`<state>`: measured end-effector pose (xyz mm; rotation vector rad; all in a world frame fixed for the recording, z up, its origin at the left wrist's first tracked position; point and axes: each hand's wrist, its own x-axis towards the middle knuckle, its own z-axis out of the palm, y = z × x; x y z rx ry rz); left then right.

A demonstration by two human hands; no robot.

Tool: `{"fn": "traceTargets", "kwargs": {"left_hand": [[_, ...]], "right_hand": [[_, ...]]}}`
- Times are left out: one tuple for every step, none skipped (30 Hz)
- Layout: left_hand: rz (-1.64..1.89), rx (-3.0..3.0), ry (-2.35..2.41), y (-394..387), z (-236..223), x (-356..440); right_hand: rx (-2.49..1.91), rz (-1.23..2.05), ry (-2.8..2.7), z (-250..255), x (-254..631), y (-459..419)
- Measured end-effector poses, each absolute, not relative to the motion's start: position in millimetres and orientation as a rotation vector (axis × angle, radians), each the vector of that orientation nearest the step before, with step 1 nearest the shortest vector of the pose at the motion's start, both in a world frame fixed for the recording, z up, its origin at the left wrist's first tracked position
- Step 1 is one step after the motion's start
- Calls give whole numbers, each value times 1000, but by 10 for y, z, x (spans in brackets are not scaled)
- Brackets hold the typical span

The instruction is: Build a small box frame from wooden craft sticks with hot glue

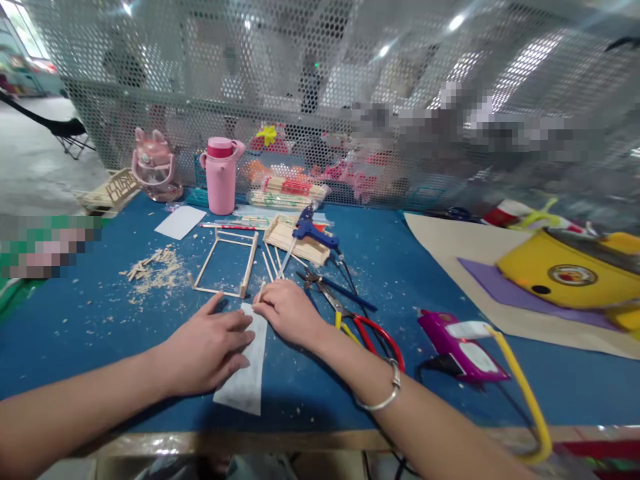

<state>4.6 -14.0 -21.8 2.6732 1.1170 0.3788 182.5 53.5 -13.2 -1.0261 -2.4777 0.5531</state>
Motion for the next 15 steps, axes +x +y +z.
{"fn": "traceTargets", "kwargs": {"left_hand": [[401,2668,1114,-138,-220,35],[431,2662,1107,-133,-221,23],[477,2651,1107,-128,-220,11],[547,2635,1123,-122,-217,-1],[638,2613,1161,-118,-213,-11],[741,2586,1218,-114,-208,-19],[837,2552,1285,-113,-203,-23],[912,2509,1345,-113,-199,-22],[961,2457,1389,-115,-195,-18],[982,2391,1409,-118,-193,-11],[982,2308,1407,-122,-190,-2],[971,2213,1388,-128,-187,8],[958,2117,1360,-134,-182,17],[944,2029,1329,-141,-174,23],[929,1955,1297,-147,-165,26]], "right_hand": [[-1068,621,-2438,-105,1835,513],[-1128,731,-2367,-79,1839,489],[-1190,880,-2261,-60,1838,466],[-1234,1048,-2132,-48,1831,442],[-1253,1214,-1997,-46,1820,418],[-1244,1362,-1875,-52,1806,393],[-1214,1479,-1781,-65,1791,369],[-1178,1559,-1714,-83,1776,343],[-1147,1608,-1672,-103,1763,319],[-1125,1634,-1646,-121,1752,296],[-1114,1644,-1631,-137,1743,276],[-1110,1644,-1618,-149,1737,260],[-1107,1646,-1602,-156,1733,248],[-1099,1654,-1585,-158,1732,242],[-1085,1663,-1568,-156,1734,239]]}}
